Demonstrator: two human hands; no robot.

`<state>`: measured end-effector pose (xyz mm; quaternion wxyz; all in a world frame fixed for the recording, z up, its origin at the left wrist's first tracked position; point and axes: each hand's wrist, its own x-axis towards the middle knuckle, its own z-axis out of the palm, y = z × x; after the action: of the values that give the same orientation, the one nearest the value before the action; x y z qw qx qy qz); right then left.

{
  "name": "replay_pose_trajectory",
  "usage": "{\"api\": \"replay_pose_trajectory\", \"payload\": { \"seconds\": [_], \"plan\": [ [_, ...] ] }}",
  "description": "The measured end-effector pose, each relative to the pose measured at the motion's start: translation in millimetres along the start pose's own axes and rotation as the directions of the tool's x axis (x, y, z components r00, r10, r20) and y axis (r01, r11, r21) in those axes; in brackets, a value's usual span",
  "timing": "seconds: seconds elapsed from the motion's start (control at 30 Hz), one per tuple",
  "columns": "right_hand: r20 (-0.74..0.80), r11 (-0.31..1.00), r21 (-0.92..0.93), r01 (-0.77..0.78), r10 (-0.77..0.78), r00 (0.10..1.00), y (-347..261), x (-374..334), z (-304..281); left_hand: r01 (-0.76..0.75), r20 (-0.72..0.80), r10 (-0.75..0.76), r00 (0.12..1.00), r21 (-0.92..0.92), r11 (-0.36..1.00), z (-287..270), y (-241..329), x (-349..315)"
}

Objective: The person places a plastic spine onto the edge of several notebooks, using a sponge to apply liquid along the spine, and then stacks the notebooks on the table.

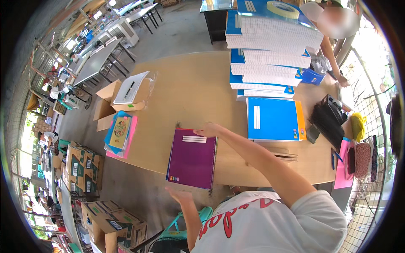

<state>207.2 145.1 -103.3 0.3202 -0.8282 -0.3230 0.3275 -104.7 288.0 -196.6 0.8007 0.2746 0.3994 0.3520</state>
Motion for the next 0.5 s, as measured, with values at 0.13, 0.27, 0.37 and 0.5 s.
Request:
{"api": "replay_pose_trajectory", "payload": {
  "seconds": [0.13,0.27,0.37,0.5],
  "plan": [
    [0.219,0.981,-0.183,-0.072,0.112,0.969,13.8,54.2,20.9,0.242,0.287,-0.209,0.935,-0.086,0.966,72.1,8.7,-20.7],
    [0.163,0.995,-0.098,-0.024,0.04,0.986,23.3,53.6,21.6,0.291,0.191,-0.266,0.945,-0.119,0.949,70.6,7.6,-13.2],
    [0.068,0.985,-0.092,0.145,-0.139,0.988,40.5,45.1,7.9,0.148,0.076,-0.15,0.986,0.031,0.988,58.4,3.9,-4.6],
    [-0.671,0.88,0.452,0.145,0.229,0.705,21.6,-57.0,40.6,-0.494,0.372,0.342,0.863,0.763,0.417,85.0,51.2,8.6]
  ]
}}
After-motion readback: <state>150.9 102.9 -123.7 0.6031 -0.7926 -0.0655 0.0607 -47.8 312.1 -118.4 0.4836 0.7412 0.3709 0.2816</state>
